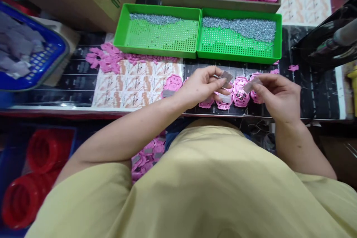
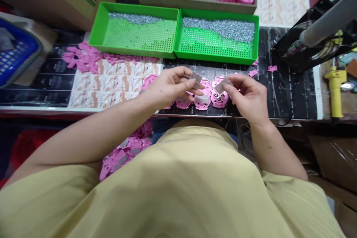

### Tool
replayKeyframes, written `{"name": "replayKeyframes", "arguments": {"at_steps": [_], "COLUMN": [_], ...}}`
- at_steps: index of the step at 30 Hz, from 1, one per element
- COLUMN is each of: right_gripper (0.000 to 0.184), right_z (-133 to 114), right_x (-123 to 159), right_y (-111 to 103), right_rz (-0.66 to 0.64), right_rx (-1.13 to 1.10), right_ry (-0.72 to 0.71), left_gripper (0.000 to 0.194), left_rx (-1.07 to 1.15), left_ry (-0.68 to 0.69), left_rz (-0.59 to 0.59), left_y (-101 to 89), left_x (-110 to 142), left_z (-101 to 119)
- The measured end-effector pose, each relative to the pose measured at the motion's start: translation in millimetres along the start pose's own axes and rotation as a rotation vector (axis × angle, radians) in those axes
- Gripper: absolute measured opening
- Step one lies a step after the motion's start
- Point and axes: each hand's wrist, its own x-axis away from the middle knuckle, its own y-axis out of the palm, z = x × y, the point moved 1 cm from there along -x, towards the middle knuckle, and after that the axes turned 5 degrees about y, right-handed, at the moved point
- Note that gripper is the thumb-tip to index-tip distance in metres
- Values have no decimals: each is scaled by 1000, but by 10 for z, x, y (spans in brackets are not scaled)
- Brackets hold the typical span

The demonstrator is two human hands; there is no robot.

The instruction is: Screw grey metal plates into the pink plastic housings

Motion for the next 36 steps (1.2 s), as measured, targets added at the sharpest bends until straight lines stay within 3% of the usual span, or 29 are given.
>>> {"name": "replayKeyframes", "arguments": {"at_steps": [2, 6, 9, 18, 23, 29, 33, 36], "right_gripper": [31, 11, 11, 12, 13, 8, 30, 14], "right_z": [60, 108, 119, 154, 256, 212, 11, -71], "right_x": [-16, 27, 81, 131, 129, 156, 176, 134], "right_y": [-94, -150, -107, 0, -1, -77, -81, -108], "right_rz": [-14, 32, 49, -19, 8, 61, -41, 21], "right_rx": [69, 244, 312, 554, 628, 419, 186, 145], "right_ry": [6, -55, -50, -161, -293, -433, -379, -389], "left_gripper": [20, 19, 30, 18, 28, 28, 27, 22], "left_rx": [-84, -184, -232, -171, -82, -75, -78, -196], "left_ry": [30, 135, 180, 106, 115, 131, 188, 306], "left_rz": [-21, -18, -20, 41, 23, 19, 1, -63], "left_y": [-28, -73, -96, -79, 0, 74, 235, 321], "left_x": [15, 41, 52, 32, 29, -20, -102, -184], "left_z": [12, 7, -5, -62, -44, -111, -172, -127]}}
